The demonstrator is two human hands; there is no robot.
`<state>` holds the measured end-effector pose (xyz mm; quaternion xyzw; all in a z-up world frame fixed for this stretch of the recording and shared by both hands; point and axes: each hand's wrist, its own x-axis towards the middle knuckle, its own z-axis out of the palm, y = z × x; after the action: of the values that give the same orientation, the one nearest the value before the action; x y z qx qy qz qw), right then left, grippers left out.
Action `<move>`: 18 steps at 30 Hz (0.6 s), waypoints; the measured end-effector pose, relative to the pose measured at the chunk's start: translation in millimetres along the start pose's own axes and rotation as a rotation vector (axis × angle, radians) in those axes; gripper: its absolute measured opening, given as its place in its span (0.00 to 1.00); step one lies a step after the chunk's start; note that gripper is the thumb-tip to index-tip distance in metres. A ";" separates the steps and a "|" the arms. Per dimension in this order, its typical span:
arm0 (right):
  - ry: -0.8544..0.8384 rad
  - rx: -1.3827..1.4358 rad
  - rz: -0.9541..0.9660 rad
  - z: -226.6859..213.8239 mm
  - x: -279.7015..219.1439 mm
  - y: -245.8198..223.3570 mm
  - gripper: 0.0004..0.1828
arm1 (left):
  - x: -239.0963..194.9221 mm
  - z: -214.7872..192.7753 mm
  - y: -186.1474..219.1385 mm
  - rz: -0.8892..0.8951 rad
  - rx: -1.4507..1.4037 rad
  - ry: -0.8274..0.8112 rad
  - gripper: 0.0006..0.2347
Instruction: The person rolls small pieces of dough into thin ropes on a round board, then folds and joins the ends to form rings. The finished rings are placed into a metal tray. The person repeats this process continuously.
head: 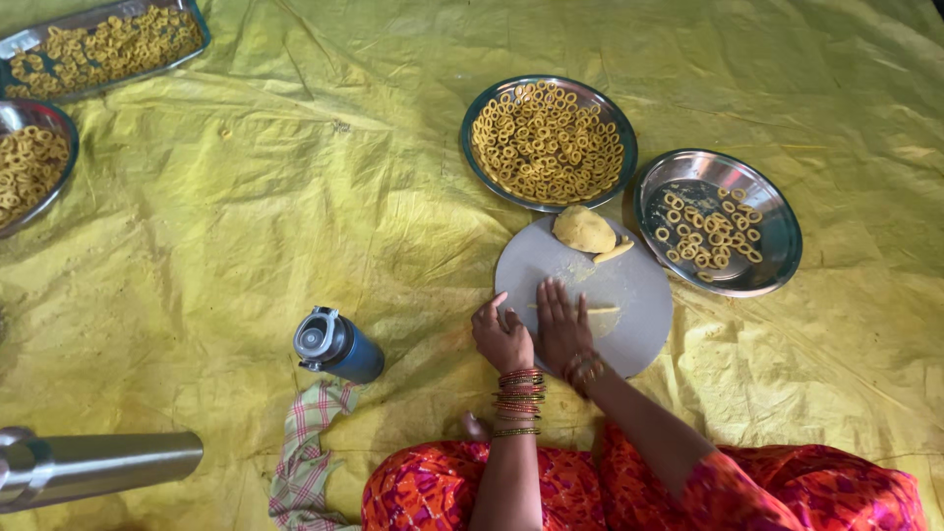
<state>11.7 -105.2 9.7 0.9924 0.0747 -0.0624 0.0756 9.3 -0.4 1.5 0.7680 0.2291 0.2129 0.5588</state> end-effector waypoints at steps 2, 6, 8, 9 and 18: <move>-0.014 -0.194 -0.105 4.3 -28.6 -7.0 0.49 | -0.8 1.3 -0.5 0.008 0.012 -0.002 0.12; -0.247 -0.077 -0.162 -4.1 -80.5 -1.2 0.53 | -3.7 3.0 0.4 0.014 0.039 -0.020 0.13; -0.278 0.064 -0.141 -11.5 -86.0 2.2 0.53 | -3.4 3.2 0.1 0.024 0.051 -0.018 0.13; -0.244 0.033 -0.156 -15.0 -82.9 5.6 0.54 | -4.3 2.9 -0.4 0.029 0.057 -0.016 0.13; -0.107 0.151 0.112 -22.4 1.9 33.0 0.55 | -1.6 0.7 -0.7 0.010 0.065 -0.034 0.12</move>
<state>21.3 -133.6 36.0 0.9931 0.0103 -0.1162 0.0076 8.3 -1.7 0.5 0.7905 0.2226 0.1949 0.5363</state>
